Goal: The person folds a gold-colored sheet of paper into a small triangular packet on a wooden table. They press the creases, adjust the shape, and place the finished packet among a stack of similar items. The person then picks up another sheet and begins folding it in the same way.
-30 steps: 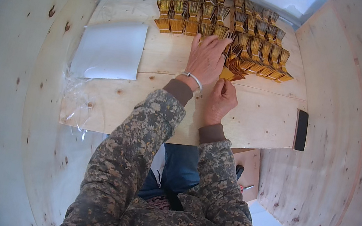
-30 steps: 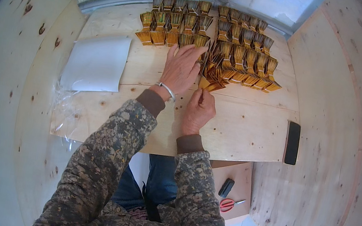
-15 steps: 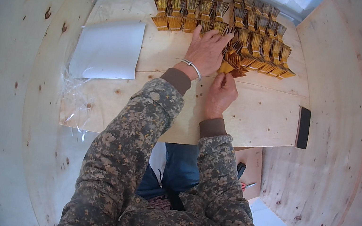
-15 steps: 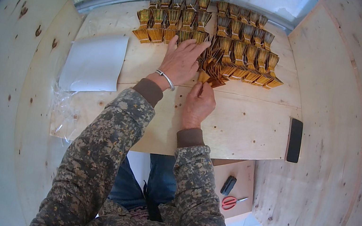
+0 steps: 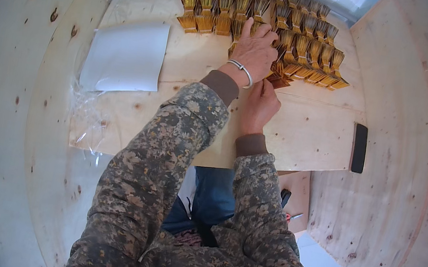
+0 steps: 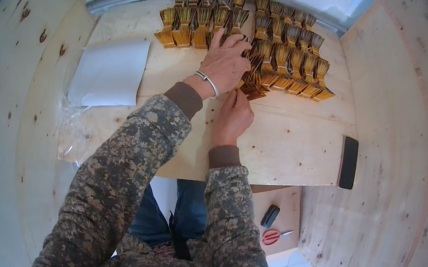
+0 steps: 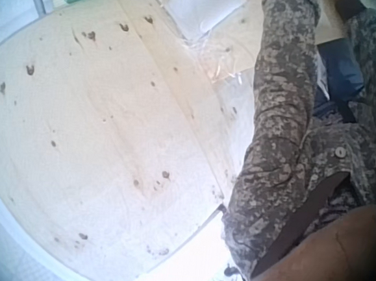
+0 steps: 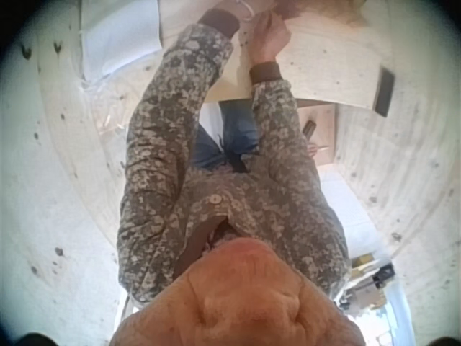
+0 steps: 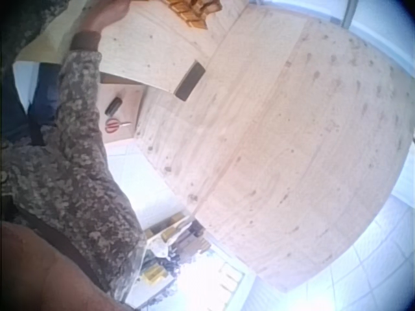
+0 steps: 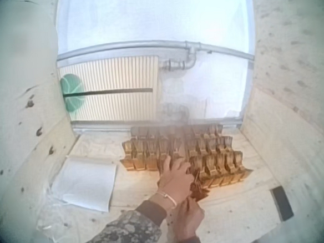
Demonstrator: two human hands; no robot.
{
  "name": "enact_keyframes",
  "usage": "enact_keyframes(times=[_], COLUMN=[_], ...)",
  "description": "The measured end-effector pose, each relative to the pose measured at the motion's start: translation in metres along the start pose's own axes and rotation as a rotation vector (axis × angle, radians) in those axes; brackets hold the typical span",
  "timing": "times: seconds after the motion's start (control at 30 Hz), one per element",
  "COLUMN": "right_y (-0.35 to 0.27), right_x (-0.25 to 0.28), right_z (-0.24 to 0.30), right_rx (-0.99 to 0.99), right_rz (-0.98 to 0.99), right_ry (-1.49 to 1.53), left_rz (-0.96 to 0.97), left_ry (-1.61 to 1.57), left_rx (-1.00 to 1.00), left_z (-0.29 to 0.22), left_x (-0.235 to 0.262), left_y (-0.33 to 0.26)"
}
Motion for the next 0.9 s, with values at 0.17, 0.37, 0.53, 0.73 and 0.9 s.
enact_keyframes(times=[0.17, 0.37, 0.53, 0.73, 0.9], right_y=[0.004, 0.003, -0.006, -0.026, -0.037], right_x=[-0.007, -0.018, -0.004, 0.081, 0.199], right_z=[-0.017, -0.024, -0.009, 0.094, 0.239], right_rx=[-0.157, -0.170, -0.156, -0.012, 0.631], right_rz=[-0.004, -0.008, 0.140, 0.437, 1.256], right_ry=[-0.059, -0.027, 0.062, 0.830, 1.645], left_rz=[0.041, -0.094, -0.205, -0.105, 0.013], left_ry=[-0.032, -0.163, -0.183, 0.194, 0.517], left_rx=[0.025, 0.128, 0.263, 0.422, 0.315], left_z=[0.004, 0.000, 0.030, 0.120, 0.168], left_x=[-0.005, 0.015, 0.046, 0.089, 0.110], left_y=[-0.008, -0.039, -0.120, -0.240, -0.285])
Point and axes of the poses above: each hand's wrist, its own y-axis towards the middle knuckle, its own x-axis out of the back of the hand, z = x × y, the point moved 8 cm from there along y, towards the middle knuckle, and after that the axes turned 2 degrees about x, right-handed, at the moved point
